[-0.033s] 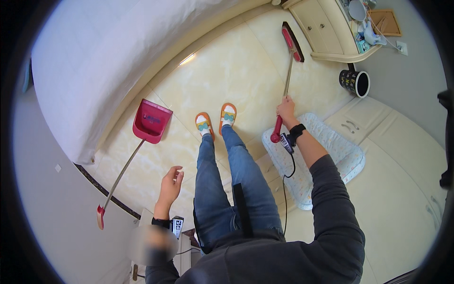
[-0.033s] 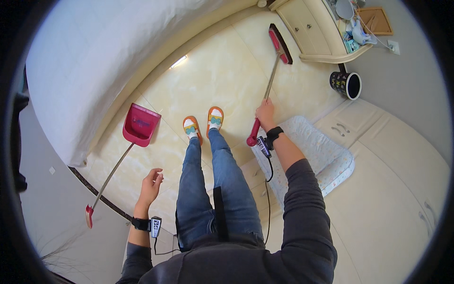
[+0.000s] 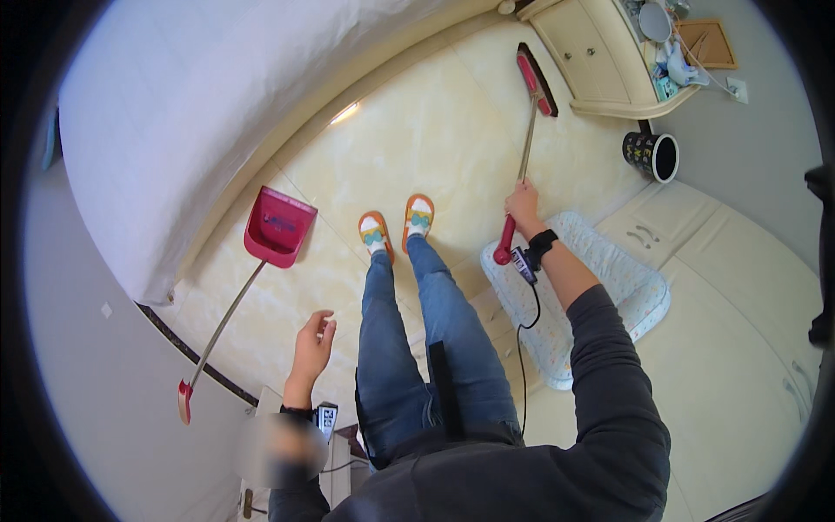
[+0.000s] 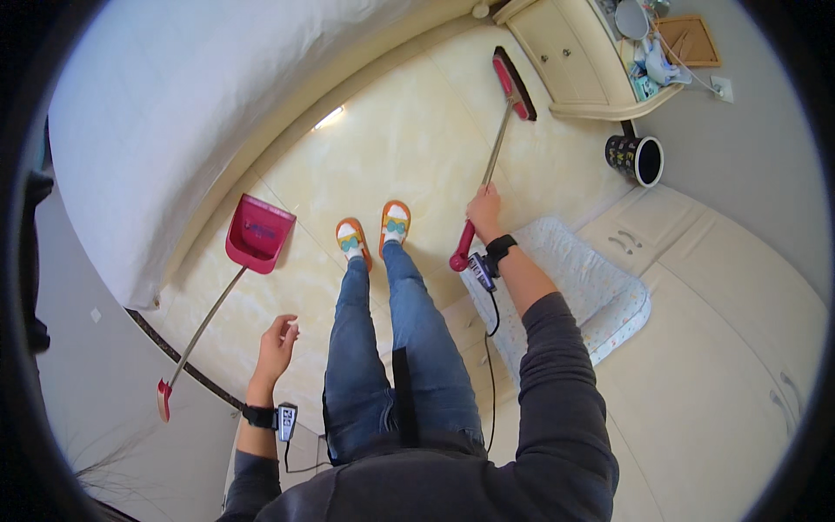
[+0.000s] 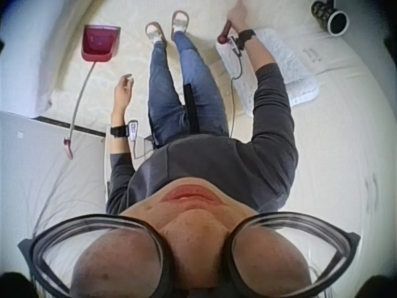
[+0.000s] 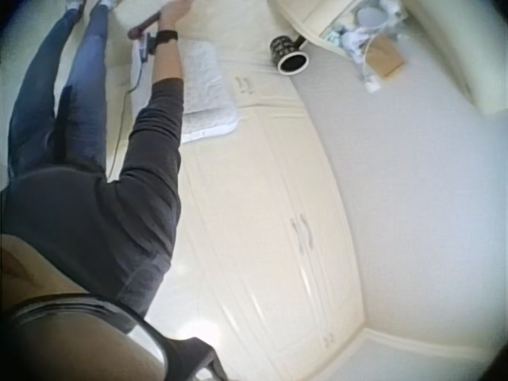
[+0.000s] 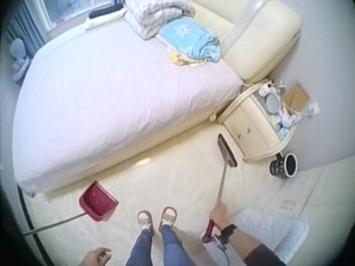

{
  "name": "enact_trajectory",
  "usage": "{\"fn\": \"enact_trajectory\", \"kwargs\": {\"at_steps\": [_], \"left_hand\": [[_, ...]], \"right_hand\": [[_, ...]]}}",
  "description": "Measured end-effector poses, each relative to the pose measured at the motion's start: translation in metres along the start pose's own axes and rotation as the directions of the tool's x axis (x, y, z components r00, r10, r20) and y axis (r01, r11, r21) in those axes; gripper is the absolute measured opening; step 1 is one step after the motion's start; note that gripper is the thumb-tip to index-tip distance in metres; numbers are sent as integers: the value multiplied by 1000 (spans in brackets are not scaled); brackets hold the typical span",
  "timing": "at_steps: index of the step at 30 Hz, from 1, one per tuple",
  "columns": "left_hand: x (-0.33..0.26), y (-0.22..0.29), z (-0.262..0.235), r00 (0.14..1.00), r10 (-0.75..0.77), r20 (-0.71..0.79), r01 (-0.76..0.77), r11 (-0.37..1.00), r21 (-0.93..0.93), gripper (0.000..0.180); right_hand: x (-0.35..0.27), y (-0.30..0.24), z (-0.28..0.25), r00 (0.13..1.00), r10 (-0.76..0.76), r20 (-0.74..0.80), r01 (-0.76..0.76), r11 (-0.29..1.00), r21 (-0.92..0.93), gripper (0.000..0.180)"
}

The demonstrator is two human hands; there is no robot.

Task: The person sweeps a tiled floor using a broom and dustpan, moving debris into the dustpan. They reposition a small cushion and a plastic stool to access different areas, then continue sweeping across the room and into the hallway.

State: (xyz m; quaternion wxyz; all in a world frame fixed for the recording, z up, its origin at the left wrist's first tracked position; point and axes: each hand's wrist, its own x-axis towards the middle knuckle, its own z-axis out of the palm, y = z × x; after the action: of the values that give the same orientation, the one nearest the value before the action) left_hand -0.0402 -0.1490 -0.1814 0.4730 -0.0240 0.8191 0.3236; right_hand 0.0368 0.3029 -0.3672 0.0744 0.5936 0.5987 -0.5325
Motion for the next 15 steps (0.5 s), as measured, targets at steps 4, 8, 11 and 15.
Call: {"fn": "enact_trajectory", "kwargs": {"at_steps": [4,8,11,15], "left_hand": [[-6,5,1,998,-38,-49,35,997,-64,19],[-4,12,-2,998,-5,-57,4,1000,-20,19],[-5,17,-6,998,14,-60,-20,995,-95,18],[-9,12,-18,996,58,-68,-65,994,-91,18]], "right_hand": [[23,1,23,969,-229,-97,165,882,-441,27],[1,5,30,922,-386,9,328,770,-547,44],[-35,13,15,923,-361,137,375,757,-535,44],[-104,29,-19,850,-451,273,524,667,-530,47]]}}
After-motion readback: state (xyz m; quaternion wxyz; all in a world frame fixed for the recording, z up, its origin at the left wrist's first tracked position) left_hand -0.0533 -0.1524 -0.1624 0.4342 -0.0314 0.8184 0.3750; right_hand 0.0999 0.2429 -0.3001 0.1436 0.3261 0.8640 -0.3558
